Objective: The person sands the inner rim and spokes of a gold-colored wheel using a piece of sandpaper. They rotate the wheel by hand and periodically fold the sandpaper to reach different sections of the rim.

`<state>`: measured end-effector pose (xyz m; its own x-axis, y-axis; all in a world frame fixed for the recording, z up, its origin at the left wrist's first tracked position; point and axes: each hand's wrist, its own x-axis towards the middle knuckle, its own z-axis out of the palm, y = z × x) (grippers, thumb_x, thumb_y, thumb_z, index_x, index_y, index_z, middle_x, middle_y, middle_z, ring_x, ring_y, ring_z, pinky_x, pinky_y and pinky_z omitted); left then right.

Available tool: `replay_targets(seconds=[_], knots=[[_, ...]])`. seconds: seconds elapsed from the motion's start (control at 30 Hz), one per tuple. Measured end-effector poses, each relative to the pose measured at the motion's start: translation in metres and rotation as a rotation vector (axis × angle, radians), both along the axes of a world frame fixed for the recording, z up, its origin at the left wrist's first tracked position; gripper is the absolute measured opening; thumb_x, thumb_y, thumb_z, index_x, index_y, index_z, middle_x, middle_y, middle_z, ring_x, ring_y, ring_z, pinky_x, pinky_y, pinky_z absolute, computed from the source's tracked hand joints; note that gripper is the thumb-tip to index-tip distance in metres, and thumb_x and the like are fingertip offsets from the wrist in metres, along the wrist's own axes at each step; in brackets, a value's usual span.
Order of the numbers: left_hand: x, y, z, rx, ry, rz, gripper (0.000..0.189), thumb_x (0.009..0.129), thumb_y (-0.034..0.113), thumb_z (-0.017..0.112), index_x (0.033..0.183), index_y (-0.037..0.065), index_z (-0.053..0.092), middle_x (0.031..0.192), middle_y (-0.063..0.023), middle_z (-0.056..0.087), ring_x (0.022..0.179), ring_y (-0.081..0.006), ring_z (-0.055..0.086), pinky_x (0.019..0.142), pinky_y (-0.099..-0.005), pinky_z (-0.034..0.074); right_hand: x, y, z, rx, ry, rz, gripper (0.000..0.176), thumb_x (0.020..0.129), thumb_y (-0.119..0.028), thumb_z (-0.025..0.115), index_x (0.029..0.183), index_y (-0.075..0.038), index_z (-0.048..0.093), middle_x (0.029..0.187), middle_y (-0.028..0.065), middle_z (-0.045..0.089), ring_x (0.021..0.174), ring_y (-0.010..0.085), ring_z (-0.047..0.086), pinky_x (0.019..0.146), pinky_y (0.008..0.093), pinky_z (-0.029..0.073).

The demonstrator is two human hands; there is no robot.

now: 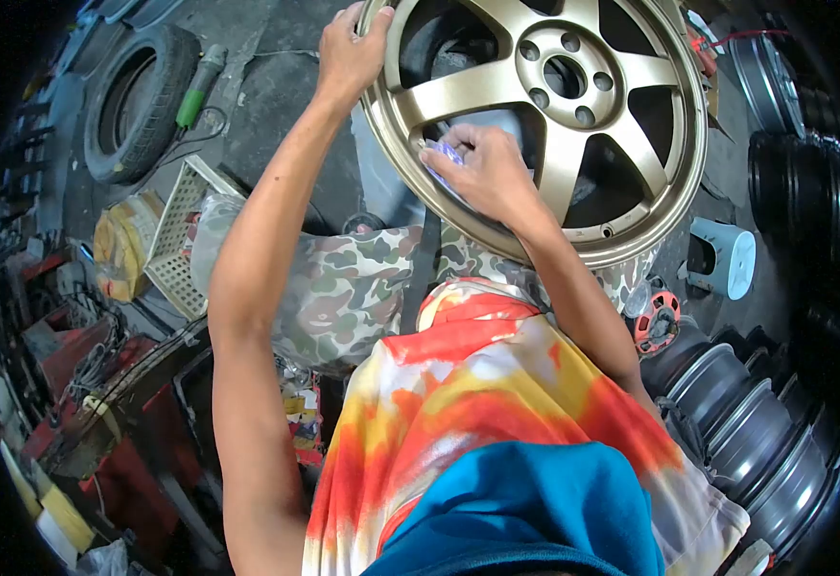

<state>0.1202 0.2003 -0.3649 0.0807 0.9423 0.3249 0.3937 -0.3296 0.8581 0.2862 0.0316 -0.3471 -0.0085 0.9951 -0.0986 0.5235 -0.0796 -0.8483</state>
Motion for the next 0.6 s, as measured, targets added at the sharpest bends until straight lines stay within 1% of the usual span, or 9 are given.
replay_targets(seconds=[0.03, 0.1, 0.17, 0.23, 0.3, 0.37, 0.4, 0.5, 0.6], knots=[[-0.001, 0.001, -0.001, 0.001, 0.005, 0.003, 0.035, 0.1, 0.026, 0.063, 0.119, -0.003, 0.068, 0.11, -0.0235, 0.071, 0.105, -0.0371, 0.068, 0.092, -0.0417, 0.051, 0.003, -0.003, 0.009, 0.001, 0.005, 0.003, 0.034, 0.087, -0.028, 0.079, 0.086, 0.005, 0.071, 0.059, 0.0082, 0.053, 0.057, 0.0123, 0.046, 0.054, 0.0346, 0.043], [0.0, 0.004, -0.01, 0.089, 0.012, 0.008, 0.035, 0.1, 0.026, 0.063, 0.119, -0.002, 0.068, 0.111, -0.0235, 0.071, 0.105, -0.037, 0.068, 0.092, -0.0414, 0.051, 0.015, -0.009, 0.026, -0.225, -0.088, 0.042, 0.034, 0.084, -0.03, 0.077, 0.089, 0.004, 0.076, 0.072, 0.0251, 0.068, 0.069, 0.0363, 0.069, 0.071, 0.042, 0.054], [-0.001, 0.003, -0.012, 0.073, 0.022, 0.021, 0.034, 0.099, 0.026, 0.064, 0.118, -0.002, 0.068, 0.111, -0.0233, 0.071, 0.105, -0.0372, 0.068, 0.092, -0.0416, 0.051, 0.011, -0.011, 0.016, -0.21, -0.091, 0.012, 0.035, 0.084, -0.03, 0.078, 0.089, 0.004, 0.075, 0.074, 0.0256, 0.069, 0.07, 0.0358, 0.069, 0.071, 0.042, 0.054], [0.0, 0.001, 0.0, 0.015, 0.015, -0.003, 0.035, 0.099, 0.026, 0.065, 0.118, -0.002, 0.068, 0.112, -0.0234, 0.071, 0.106, -0.0367, 0.068, 0.092, -0.0412, 0.051, 0.003, -0.002, 0.003, -0.002, -0.077, -0.073, 0.036, 0.084, -0.031, 0.078, 0.087, 0.005, 0.075, 0.073, 0.0239, 0.069, 0.069, 0.034, 0.069, 0.07, 0.0414, 0.055], [-0.001, 0.001, -0.006, 0.052, 0.031, 0.008, 0.035, 0.099, 0.026, 0.065, 0.118, -0.002, 0.068, 0.111, -0.0234, 0.071, 0.105, -0.0371, 0.068, 0.091, -0.0416, 0.051, 0.003, -0.001, 0.01, -0.021, -0.058, -0.074, 0.037, 0.084, -0.031, 0.078, 0.087, 0.005, 0.075, 0.074, 0.0239, 0.069, 0.07, 0.0339, 0.07, 0.07, 0.0417, 0.055], [-0.001, 0.004, -0.007, 0.091, 0.039, 0.028, 0.035, 0.099, 0.026, 0.065, 0.118, -0.002, 0.068, 0.11, -0.0235, 0.071, 0.105, -0.0376, 0.068, 0.091, -0.042, 0.051, 0.012, -0.008, 0.018, -0.157, -0.146, 0.012, 0.037, 0.083, -0.031, 0.079, 0.088, 0.006, 0.075, 0.075, 0.0254, 0.069, 0.071, 0.0352, 0.071, 0.069, 0.0421, 0.054], [-0.001, 0.004, -0.007, 0.088, 0.012, 0.018, 0.035, 0.099, 0.027, 0.065, 0.119, -0.002, 0.068, 0.11, -0.0237, 0.071, 0.105, -0.0379, 0.068, 0.091, -0.0424, 0.051, 0.011, -0.009, 0.017, -0.194, -0.129, -0.027, 0.038, 0.082, -0.032, 0.08, 0.088, 0.005, 0.075, 0.072, 0.024, 0.068, 0.068, 0.0343, 0.07, 0.069, 0.0419, 0.054], [0.003, 0.0, -0.006, 0.0, -0.024, 0.03, 0.037, 0.1, 0.028, 0.064, 0.119, -0.002, 0.068, 0.111, -0.0244, 0.071, 0.106, -0.0393, 0.068, 0.092, -0.0432, 0.051, -0.001, -0.004, 0.004, -0.079, -0.085, -0.131, 0.038, 0.082, -0.033, 0.08, 0.088, 0.004, 0.076, 0.068, 0.0217, 0.068, 0.066, 0.0329, 0.069, 0.069, 0.0413, 0.054], [0.0, -0.001, -0.002, 0.034, 0.026, 0.028, 0.039, 0.099, 0.031, 0.064, 0.118, -0.002, 0.068, 0.113, -0.0251, 0.071, 0.107, -0.0414, 0.067, 0.091, -0.0443, 0.051, 0.009, -0.008, 0.009, -0.155, -0.102, -0.089, 0.038, 0.082, -0.033, 0.08, 0.089, 0.004, 0.076, 0.068, 0.022, 0.068, 0.065, 0.0321, 0.069, 0.067, 0.0423, 0.053]])
